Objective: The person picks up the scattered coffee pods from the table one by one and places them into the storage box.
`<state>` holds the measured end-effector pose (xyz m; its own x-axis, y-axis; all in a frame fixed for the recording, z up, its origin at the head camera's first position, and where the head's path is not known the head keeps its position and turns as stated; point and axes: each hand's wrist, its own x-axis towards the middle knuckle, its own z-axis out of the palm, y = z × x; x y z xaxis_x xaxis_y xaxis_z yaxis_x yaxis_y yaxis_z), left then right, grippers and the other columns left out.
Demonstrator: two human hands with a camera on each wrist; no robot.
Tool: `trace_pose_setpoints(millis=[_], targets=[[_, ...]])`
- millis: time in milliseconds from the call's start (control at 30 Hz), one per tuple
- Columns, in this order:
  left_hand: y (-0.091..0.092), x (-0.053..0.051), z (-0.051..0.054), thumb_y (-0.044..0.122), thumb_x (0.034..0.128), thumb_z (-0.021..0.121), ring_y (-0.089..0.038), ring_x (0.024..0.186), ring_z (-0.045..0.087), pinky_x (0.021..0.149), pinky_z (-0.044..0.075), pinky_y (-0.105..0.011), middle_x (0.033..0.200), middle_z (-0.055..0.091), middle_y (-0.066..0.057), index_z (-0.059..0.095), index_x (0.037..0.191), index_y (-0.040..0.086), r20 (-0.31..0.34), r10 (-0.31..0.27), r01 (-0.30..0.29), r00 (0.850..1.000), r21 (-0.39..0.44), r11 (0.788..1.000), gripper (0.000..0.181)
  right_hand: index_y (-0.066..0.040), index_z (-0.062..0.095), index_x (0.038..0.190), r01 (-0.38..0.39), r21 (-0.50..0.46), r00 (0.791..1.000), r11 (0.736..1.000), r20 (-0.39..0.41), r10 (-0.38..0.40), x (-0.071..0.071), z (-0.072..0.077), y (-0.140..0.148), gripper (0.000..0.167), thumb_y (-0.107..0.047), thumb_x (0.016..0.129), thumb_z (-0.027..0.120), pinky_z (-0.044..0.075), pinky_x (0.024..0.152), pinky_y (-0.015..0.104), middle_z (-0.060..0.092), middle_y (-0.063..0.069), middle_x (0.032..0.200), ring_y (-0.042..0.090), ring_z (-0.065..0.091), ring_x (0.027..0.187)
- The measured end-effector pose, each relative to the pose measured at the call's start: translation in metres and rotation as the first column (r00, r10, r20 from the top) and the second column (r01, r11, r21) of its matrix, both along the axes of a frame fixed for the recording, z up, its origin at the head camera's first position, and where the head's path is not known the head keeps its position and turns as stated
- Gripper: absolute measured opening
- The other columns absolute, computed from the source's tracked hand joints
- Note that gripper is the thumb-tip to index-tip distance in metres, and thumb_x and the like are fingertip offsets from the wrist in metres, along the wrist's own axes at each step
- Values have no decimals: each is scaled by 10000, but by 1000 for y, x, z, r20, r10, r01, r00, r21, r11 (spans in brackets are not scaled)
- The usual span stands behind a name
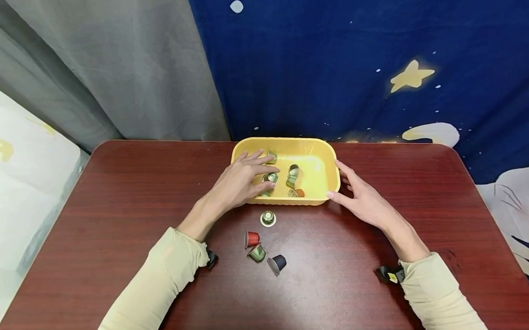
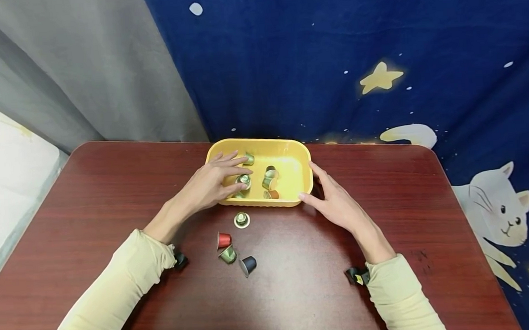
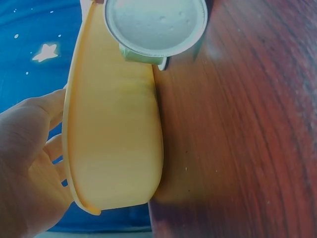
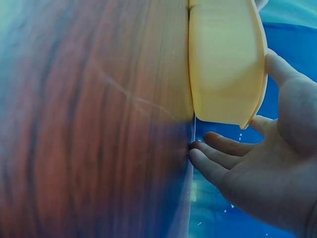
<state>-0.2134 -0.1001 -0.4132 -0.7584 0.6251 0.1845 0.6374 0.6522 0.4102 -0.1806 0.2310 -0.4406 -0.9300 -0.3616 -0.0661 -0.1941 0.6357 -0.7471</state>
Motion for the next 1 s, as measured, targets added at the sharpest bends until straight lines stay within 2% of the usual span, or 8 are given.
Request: trace_pose_setpoints(millis=[567, 800, 1000], targets=[[2, -4, -10, 352, 943, 684, -317, 1427, 367, 1166, 229, -536, 1459, 527, -70, 711, 1252, 180, -2, 2, -2, 1000, -5, 1000, 355, -245, 144, 1604, -6, 7, 1000, 1000, -5, 6, -1, -1, 1, 855, -403, 948, 669, 351, 1106, 516, 406, 128, 1508, 315, 442, 1352], [4, -4, -11, 346, 924, 707, -308, 1428, 367, 1154, 227, -570, 1465, 524, -54, 718, 1245, 206, -20, 25, -26, 999, -52, 998, 350, -258, 142, 1604, -4, 13, 1000, 1000, -3, 4, -1, -1, 1, 852, -415, 949, 663, 348, 1107, 519, 409, 131, 1503, 317, 438, 1355], [5, -3, -11, 351, 921, 709, -292, 1451, 326, 1154, 188, -605, 1489, 498, -36, 712, 1253, 252, -7, 37, -37, 999, -91, 995, 347, -253, 144, 1604, -6, 10, 1000, 1000, -1, 6, -1, -1, 1, 851, -410, 949, 665, 348, 1105, 523, 409, 132, 1501, 318, 438, 1352]])
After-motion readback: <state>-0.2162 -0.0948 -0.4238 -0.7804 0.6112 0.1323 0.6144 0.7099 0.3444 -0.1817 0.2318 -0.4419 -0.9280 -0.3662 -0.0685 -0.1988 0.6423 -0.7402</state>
